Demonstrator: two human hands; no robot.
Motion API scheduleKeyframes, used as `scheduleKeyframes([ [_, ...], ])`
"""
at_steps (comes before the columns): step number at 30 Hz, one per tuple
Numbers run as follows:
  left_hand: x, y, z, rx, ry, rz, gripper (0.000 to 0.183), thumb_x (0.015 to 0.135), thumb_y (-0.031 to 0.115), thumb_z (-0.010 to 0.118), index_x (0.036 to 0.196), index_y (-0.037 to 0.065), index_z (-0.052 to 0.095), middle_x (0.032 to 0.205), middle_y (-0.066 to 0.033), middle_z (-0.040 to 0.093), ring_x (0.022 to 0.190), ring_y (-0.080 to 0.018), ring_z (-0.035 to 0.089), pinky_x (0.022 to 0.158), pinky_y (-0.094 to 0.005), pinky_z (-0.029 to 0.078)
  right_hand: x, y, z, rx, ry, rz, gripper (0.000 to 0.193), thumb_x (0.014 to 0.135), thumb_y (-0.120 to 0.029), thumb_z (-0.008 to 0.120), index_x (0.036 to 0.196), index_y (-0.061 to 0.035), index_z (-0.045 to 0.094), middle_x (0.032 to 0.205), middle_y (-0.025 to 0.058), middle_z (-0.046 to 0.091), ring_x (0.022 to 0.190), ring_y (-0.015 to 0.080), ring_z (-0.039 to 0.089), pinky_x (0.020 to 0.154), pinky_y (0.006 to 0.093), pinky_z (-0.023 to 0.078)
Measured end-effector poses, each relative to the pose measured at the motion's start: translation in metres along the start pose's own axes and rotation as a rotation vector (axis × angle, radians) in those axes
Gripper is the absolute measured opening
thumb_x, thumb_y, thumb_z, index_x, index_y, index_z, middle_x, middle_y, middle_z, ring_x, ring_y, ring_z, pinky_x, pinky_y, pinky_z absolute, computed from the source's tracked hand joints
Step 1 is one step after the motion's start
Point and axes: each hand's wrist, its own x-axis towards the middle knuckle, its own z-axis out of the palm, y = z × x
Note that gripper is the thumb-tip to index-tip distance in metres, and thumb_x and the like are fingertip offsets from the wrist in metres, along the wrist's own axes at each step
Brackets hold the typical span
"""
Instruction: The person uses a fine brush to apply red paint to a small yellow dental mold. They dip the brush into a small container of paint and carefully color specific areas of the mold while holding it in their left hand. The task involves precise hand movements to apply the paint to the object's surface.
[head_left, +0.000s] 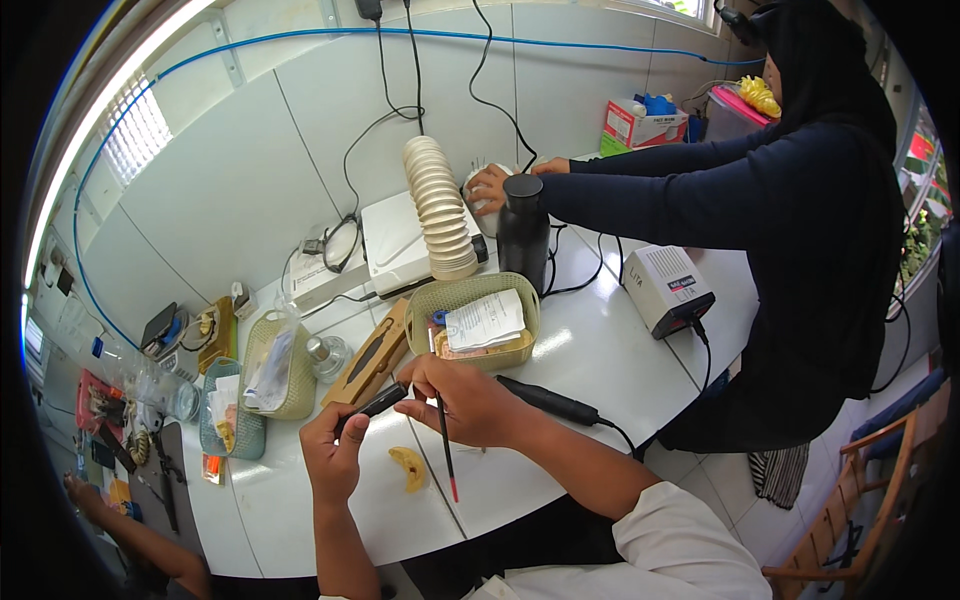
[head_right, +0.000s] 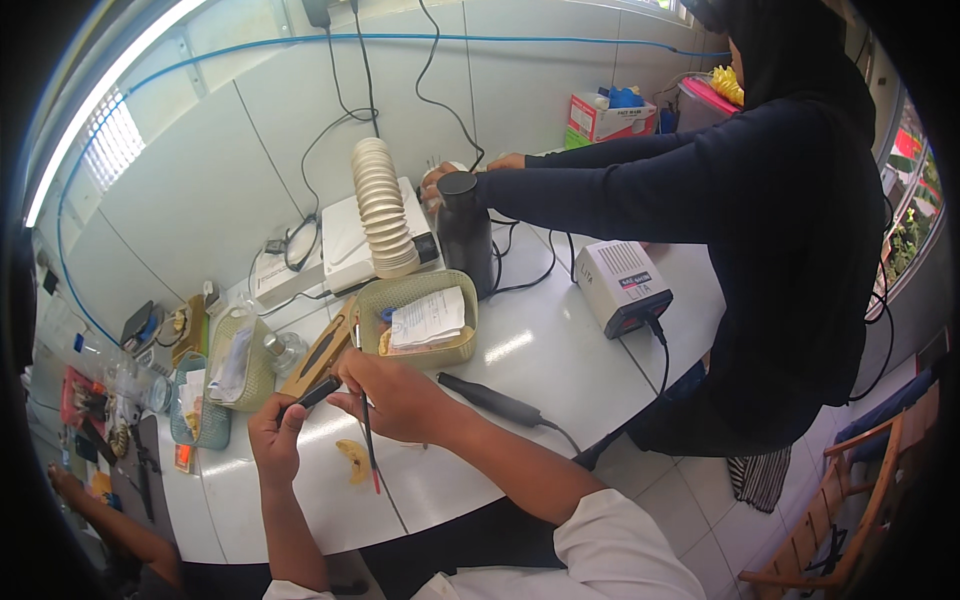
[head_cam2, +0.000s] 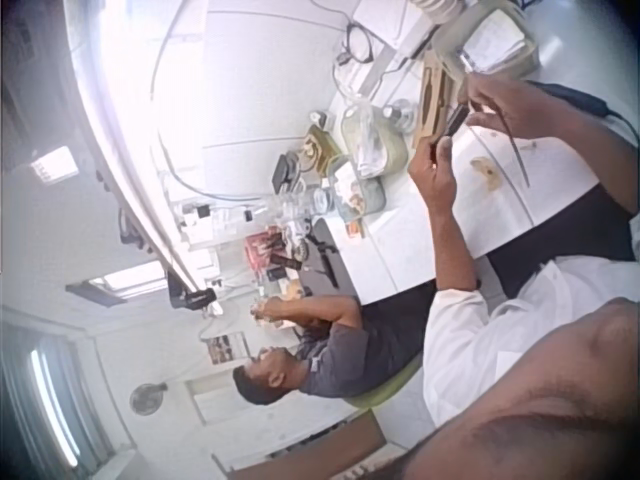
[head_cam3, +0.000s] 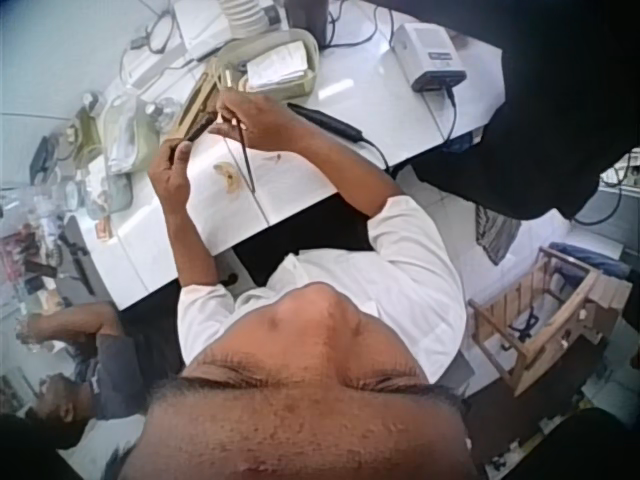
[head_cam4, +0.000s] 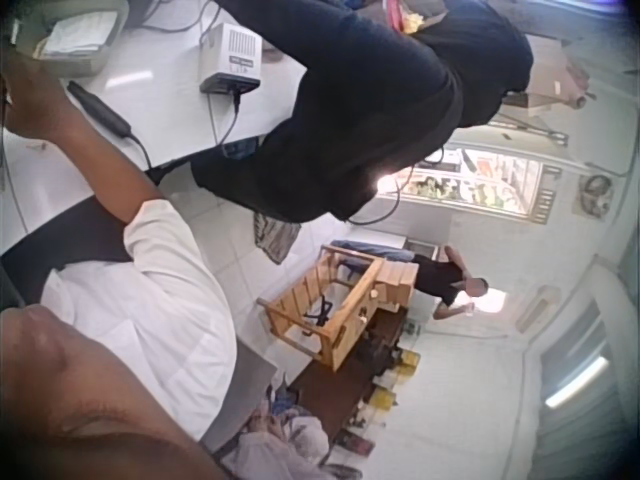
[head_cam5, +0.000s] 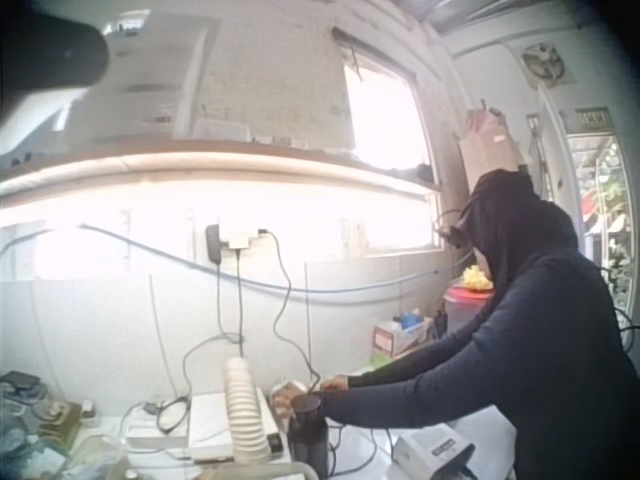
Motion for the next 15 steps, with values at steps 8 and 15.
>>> scheduleKeyframes([
  [8,0.000,0.004,-0.004,-0.010,-0.113,0.093,0.042,0.089,0.036,0.075,0.081,-0.003,0.060,0.062,-0.0020,0.053,0.057,-0.0099,0.044,0.053,-0.0267,0.034,-0.001,-0.010,-0.007,0.199,-0.204,0.049,0.030,0.095,-0.024,0.065,0.087,-0.0073,0.042,0.062,0.0103,0.046,0.054,0.0285,0.046,0.053,0.0381,0.036],
  [15,-0.001,0.010,-0.002,0.147,-0.017,0.175,0.038,0.089,0.031,0.075,0.079,-0.003,0.061,0.063,-0.0038,0.056,0.056,-0.0107,0.046,0.052,-0.0272,0.035,0.000,-0.007,-0.005,-0.031,-0.068,0.017,0.036,0.094,-0.030,0.070,0.082,-0.0075,0.045,0.064,0.0089,0.050,0.054,0.0246,0.045,0.053,0.0361,0.038],
])
